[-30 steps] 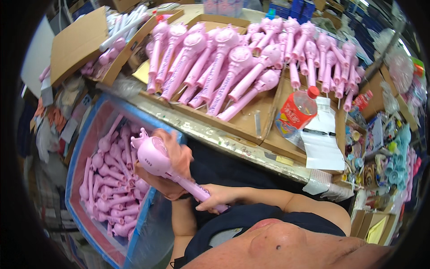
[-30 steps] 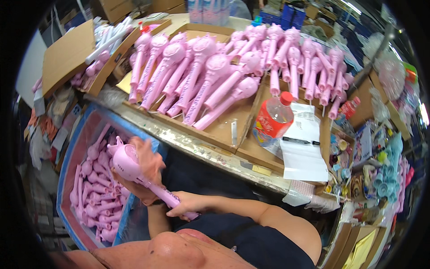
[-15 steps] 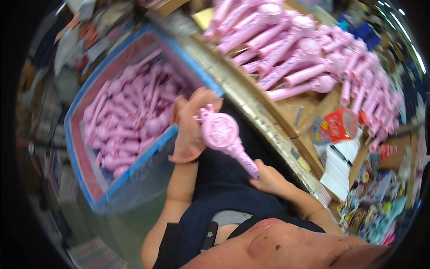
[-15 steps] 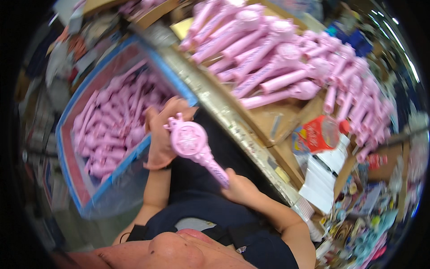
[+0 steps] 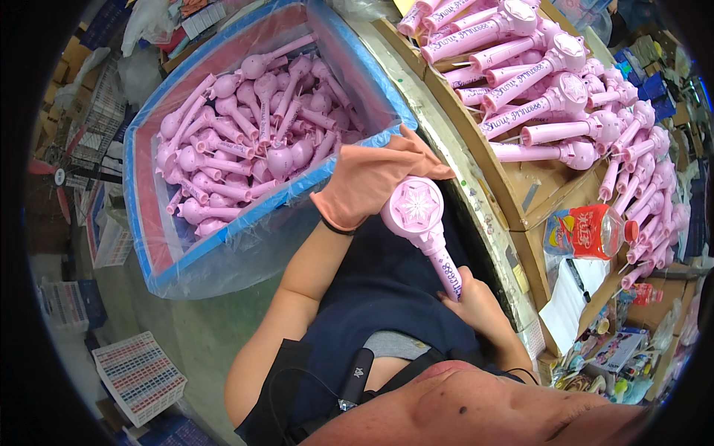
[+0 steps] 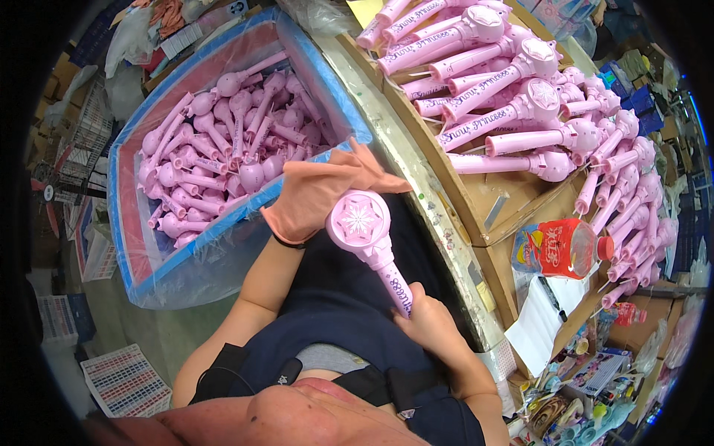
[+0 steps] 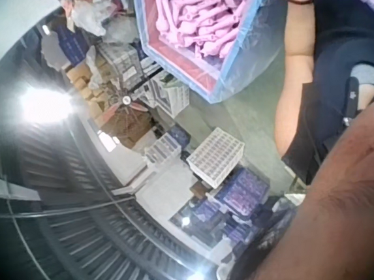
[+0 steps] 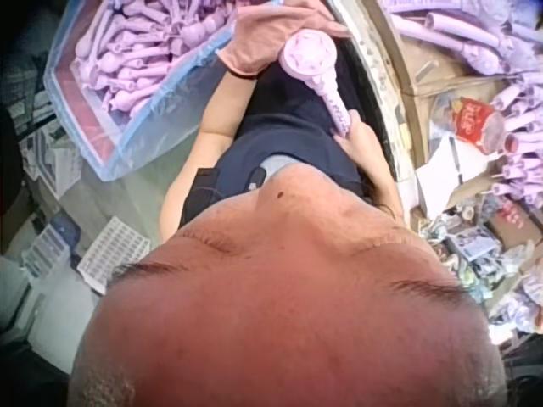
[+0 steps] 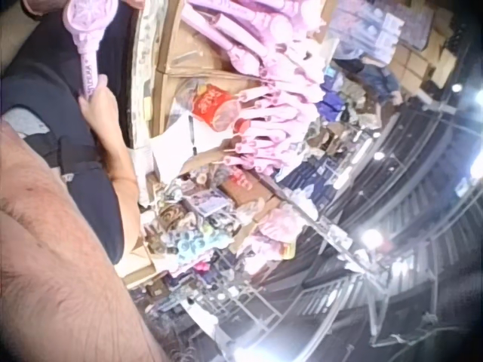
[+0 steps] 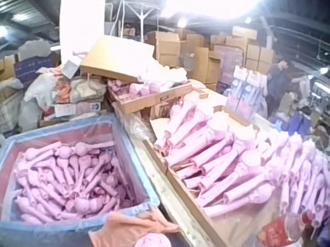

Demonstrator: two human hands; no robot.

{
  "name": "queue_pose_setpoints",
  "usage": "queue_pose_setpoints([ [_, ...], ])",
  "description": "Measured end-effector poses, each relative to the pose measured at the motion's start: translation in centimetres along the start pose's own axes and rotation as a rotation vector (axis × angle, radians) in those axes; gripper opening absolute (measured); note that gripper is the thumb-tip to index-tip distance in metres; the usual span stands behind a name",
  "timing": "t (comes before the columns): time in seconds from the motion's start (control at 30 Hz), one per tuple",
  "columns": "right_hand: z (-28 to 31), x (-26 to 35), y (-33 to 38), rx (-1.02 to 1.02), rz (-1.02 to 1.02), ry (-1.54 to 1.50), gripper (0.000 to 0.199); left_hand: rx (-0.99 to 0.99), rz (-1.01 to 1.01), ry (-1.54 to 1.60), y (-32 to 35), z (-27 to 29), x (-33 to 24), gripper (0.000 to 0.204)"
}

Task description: The person repeatedly picks up pink plastic wands from a bin, wipes them with a cloth, inserts a small crown piece, and marks the wand with a black marker. They then place the finished wands into a cardboard box. The process is repeated for multiple wands.

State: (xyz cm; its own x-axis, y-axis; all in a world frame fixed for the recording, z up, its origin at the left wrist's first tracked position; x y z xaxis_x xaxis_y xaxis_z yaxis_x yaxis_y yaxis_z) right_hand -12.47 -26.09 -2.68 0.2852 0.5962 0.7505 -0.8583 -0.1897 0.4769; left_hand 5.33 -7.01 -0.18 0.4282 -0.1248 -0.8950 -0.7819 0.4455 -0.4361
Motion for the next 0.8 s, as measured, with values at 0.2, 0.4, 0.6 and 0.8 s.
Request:
queue_pose_setpoints([
  [0.2, -0.1, -0.2, -0.5, -0.042, 0.007, -0.036, 0.037, -0.504, 0.260, 0.755, 0.4, 0.8, 0.3, 0.029],
  [0.4, 0.3, -0.5, -0.9, -0.195, 0.019, -0.002, 0.034, -0.097, -0.109, -0.594, -0.1, -0.2, -3.7, 0.014],
  [0.6, 0.2, 0.1, -0.2, -0.151, 0.049, -0.079, 0.034, -0.131, -0.040, -0.468, 0.3, -0.9, -4.1, 0.035],
  [0.8, 0.4, 0.1, 0.3, -0.201, 0.000, 0.114, 0.034, 0.009, 0.126, -0.414, 0.7, -0.5, -3.2, 0.037],
])
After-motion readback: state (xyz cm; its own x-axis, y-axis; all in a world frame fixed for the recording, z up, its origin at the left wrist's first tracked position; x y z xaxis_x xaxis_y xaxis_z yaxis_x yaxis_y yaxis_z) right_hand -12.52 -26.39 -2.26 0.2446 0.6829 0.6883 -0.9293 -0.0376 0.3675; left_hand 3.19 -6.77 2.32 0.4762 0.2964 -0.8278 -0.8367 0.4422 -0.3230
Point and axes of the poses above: each hand's wrist, its own y-axis away from the middle knuckle, its own z-axis out of the back of the hand, x = y × z, the point moved 4 cm from there along -y, towards the middle knuckle, and after that the axes turned 15 degrees about -y, right-handed, at the moved point
